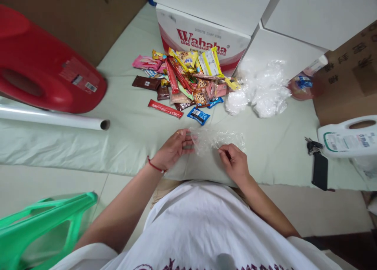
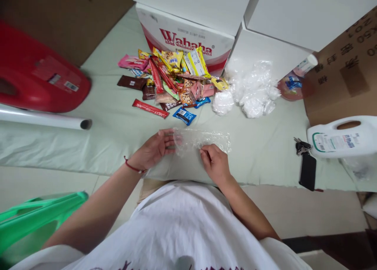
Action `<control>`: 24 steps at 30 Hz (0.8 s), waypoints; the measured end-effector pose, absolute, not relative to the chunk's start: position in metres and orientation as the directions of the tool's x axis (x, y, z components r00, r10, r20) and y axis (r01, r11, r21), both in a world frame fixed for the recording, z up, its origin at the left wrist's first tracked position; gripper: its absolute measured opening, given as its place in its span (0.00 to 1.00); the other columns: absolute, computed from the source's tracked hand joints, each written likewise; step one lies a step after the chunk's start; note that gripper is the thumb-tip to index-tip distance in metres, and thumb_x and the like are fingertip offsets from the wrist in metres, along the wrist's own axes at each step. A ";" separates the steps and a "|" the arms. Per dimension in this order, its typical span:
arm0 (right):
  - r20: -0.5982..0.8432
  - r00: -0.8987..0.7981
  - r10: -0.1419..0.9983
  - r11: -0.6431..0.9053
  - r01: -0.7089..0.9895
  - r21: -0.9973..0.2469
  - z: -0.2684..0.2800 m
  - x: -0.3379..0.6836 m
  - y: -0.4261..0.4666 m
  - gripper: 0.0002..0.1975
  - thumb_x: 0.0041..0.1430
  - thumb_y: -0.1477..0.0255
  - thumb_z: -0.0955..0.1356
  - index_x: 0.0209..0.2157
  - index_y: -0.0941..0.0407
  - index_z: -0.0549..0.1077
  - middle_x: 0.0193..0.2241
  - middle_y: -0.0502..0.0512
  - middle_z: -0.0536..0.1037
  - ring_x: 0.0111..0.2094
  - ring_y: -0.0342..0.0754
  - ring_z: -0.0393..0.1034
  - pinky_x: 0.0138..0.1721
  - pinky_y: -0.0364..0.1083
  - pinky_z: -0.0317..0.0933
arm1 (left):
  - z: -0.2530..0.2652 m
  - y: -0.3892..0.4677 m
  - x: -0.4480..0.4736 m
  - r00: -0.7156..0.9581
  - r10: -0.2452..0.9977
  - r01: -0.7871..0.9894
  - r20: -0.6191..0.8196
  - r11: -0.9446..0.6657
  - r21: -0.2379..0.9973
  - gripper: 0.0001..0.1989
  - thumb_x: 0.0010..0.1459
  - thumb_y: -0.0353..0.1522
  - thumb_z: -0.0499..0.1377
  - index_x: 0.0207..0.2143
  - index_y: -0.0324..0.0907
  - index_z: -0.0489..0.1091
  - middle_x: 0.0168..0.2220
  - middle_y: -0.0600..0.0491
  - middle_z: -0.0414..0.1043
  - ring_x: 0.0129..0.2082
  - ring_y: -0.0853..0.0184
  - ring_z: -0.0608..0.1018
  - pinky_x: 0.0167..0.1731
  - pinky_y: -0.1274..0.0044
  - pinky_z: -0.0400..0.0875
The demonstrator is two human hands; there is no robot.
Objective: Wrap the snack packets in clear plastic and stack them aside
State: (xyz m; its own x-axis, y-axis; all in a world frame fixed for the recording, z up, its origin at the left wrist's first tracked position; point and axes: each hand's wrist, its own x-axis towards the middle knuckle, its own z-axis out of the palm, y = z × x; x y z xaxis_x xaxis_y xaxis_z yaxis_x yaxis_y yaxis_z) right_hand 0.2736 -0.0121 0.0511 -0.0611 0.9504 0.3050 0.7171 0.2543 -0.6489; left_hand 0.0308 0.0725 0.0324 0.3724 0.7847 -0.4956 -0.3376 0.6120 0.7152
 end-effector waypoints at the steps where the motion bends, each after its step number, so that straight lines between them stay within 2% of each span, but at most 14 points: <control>1: 0.294 -0.033 0.955 0.229 0.711 -0.665 0.054 0.270 -0.013 0.06 0.71 0.72 0.67 0.37 0.54 0.75 0.31 0.50 0.78 0.29 0.43 0.71 0.31 0.43 0.63 | 0.034 0.063 0.033 0.361 0.797 -0.348 -0.485 0.597 0.722 0.40 0.42 0.59 0.74 0.49 0.43 0.72 0.48 0.46 0.79 0.45 0.60 0.82 0.37 0.72 0.80; 4: 0.255 0.026 0.967 0.167 0.689 -0.705 0.062 0.261 -0.014 0.06 0.70 0.72 0.67 0.35 0.54 0.74 0.28 0.49 0.77 0.26 0.43 0.69 0.29 0.42 0.62 | 0.042 0.036 0.040 0.377 0.789 -0.316 -0.485 0.602 0.733 0.40 0.40 0.57 0.76 0.48 0.42 0.75 0.51 0.45 0.78 0.50 0.57 0.79 0.43 0.70 0.78; 6: 0.229 0.033 0.973 0.146 0.679 -0.719 0.067 0.256 -0.014 0.07 0.70 0.71 0.67 0.35 0.54 0.74 0.28 0.49 0.77 0.26 0.42 0.69 0.29 0.42 0.62 | 0.046 0.023 0.046 0.395 0.766 -0.277 -0.507 0.626 0.729 0.36 0.40 0.54 0.77 0.46 0.42 0.77 0.49 0.46 0.78 0.49 0.59 0.78 0.43 0.72 0.76; 9: 0.220 -0.050 0.974 0.193 0.691 -0.697 0.072 0.252 -0.014 0.07 0.69 0.72 0.67 0.35 0.53 0.74 0.29 0.50 0.78 0.27 0.43 0.71 0.30 0.42 0.63 | 0.049 0.019 0.051 0.330 0.791 -0.256 -0.516 0.601 0.757 0.27 0.43 0.49 0.77 0.38 0.41 0.78 0.39 0.51 0.78 0.39 0.66 0.76 0.39 0.76 0.71; 11: 0.226 -0.123 0.966 0.246 0.697 -0.673 0.074 0.252 -0.015 0.07 0.70 0.72 0.66 0.36 0.53 0.74 0.29 0.51 0.79 0.28 0.44 0.72 0.31 0.42 0.64 | 0.049 0.025 0.052 0.244 0.838 -0.257 -0.488 0.541 0.801 0.22 0.46 0.47 0.76 0.31 0.40 0.77 0.30 0.54 0.74 0.32 0.71 0.72 0.35 0.78 0.66; 13: 0.225 -0.161 0.961 0.272 0.697 -0.663 0.076 0.253 -0.017 0.07 0.70 0.73 0.66 0.36 0.54 0.74 0.29 0.51 0.78 0.29 0.44 0.72 0.31 0.42 0.64 | 0.050 0.035 0.051 0.184 0.870 -0.273 -0.457 0.492 0.827 0.20 0.46 0.45 0.76 0.26 0.40 0.75 0.26 0.56 0.71 0.28 0.72 0.69 0.32 0.79 0.63; 21: 0.213 -0.277 0.937 0.346 0.650 -0.676 0.081 0.261 -0.023 0.07 0.71 0.72 0.66 0.38 0.55 0.75 0.27 0.50 0.75 0.27 0.43 0.69 0.28 0.41 0.62 | 0.051 0.050 0.049 0.287 0.827 -0.385 -0.483 0.561 0.732 0.25 0.42 0.47 0.78 0.25 0.40 0.71 0.26 0.57 0.71 0.26 0.74 0.68 0.27 0.80 0.62; 24: 0.192 -0.225 0.955 0.292 0.612 -0.735 0.082 0.262 -0.024 0.06 0.70 0.72 0.67 0.37 0.54 0.75 0.26 0.48 0.74 0.25 0.42 0.68 0.27 0.41 0.61 | 0.053 0.047 0.051 0.322 0.824 -0.407 -0.467 0.565 0.717 0.27 0.44 0.52 0.76 0.27 0.40 0.73 0.29 0.55 0.73 0.27 0.73 0.70 0.26 0.80 0.63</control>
